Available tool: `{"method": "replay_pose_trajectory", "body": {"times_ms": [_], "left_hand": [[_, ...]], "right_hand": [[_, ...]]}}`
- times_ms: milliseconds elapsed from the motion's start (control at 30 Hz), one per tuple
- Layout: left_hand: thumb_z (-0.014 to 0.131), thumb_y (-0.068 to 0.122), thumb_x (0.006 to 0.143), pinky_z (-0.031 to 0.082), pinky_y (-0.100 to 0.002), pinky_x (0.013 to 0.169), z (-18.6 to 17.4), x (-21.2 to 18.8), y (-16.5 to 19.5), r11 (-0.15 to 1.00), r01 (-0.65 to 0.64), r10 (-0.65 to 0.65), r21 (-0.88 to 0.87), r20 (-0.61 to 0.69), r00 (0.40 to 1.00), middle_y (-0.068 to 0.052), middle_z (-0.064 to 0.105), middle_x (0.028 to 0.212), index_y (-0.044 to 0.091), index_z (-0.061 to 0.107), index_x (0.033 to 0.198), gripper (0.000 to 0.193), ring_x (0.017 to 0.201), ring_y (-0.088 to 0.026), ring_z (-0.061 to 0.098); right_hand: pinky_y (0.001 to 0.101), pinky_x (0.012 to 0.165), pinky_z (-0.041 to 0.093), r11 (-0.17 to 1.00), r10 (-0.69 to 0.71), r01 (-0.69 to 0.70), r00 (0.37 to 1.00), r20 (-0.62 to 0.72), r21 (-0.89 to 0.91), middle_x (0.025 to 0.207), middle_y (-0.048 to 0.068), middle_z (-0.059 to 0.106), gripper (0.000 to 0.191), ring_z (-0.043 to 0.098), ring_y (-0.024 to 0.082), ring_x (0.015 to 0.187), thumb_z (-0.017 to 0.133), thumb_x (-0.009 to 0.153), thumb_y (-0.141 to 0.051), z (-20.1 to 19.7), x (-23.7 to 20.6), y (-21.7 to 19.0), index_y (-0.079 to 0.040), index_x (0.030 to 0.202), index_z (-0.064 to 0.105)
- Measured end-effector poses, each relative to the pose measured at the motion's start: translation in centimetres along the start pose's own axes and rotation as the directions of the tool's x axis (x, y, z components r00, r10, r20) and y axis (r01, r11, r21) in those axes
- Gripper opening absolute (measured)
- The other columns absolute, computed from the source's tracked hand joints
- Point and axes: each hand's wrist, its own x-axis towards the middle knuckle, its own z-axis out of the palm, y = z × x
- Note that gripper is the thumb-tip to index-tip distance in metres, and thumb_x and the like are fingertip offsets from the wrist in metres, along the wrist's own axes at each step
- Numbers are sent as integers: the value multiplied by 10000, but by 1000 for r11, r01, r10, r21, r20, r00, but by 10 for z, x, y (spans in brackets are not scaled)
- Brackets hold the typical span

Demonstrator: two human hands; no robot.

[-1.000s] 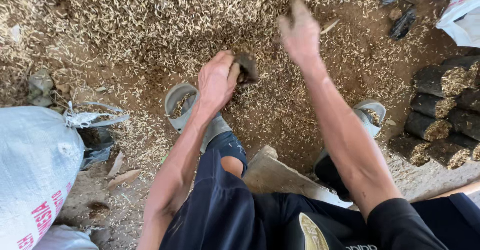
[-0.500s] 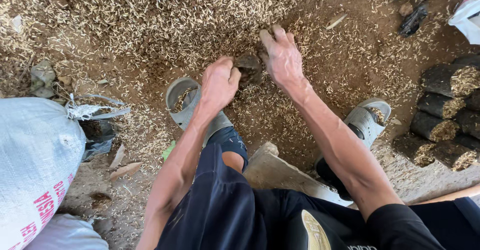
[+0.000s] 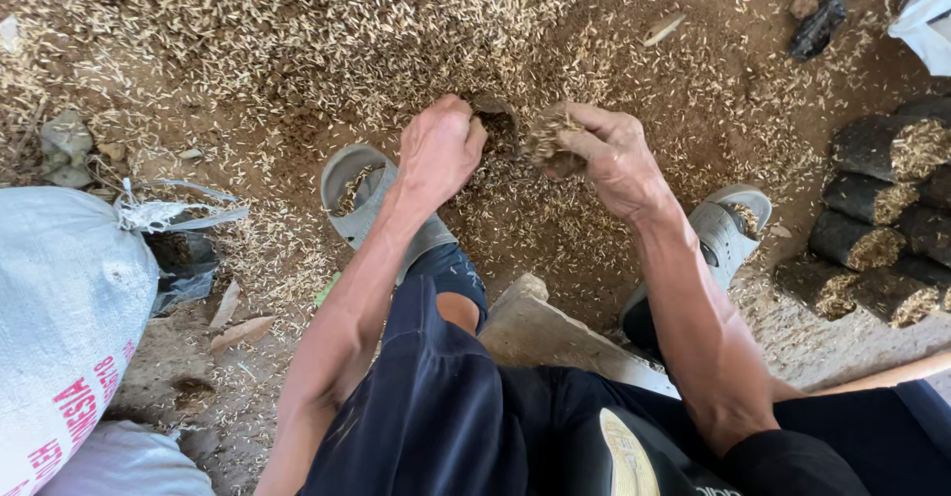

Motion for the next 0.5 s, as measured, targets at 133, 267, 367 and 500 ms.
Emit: {"method": "replay_pose_trajectory", "body": {"times_ms": [133, 267, 367, 500], "left_hand": [[578, 128, 921, 526, -510, 664, -2, 0, 4, 999, -31, 30, 19, 29, 999, -230, 633, 812, -62, 613, 786, 235, 671, -382, 648], [590, 112, 906, 511, -531, 632, -1, -3, 6, 998, -41, 40, 58, 11, 999, -237, 636, 807, -62, 616, 792, 210, 675, -414, 648], [596, 90, 851, 530, -527, 638, 0, -6, 9, 987, -118, 121, 105, -23, 992, -237, 643, 834, -59, 619, 796, 161, 696, -429, 660], [626, 100, 843, 546, -529, 616, -2, -11, 11, 975, -113, 110, 192, 26, 994, -250, 653, 886, -61, 636, 818, 164, 679, -426, 675]], "right_hand": [[336, 592, 532, 900, -24, 53, 997, 71, -433, 893, 51, 743, 305, 632, 161, 698, 531, 1009, -103, 14, -2, -1, -140, 1264, 693], [336, 789, 606, 520, -548, 438, 830, 107, -734, 1028, 80, 717, 201, 689, 188, 930, 734, 973, -97, 27, 22, 18, -82, 1165, 678], [402, 762, 582, 401, -630, 463, 766, 128, -790, 1092, 138, 702, 411, 680, 267, 928, 829, 789, -106, 31, 40, 33, -53, 1172, 689], [436, 802, 586, 340, -432, 298, 892, 133, -892, 1008, 96, 719, 310, 697, 278, 928, 775, 900, -124, 44, 63, 37, -85, 1198, 697]]}}
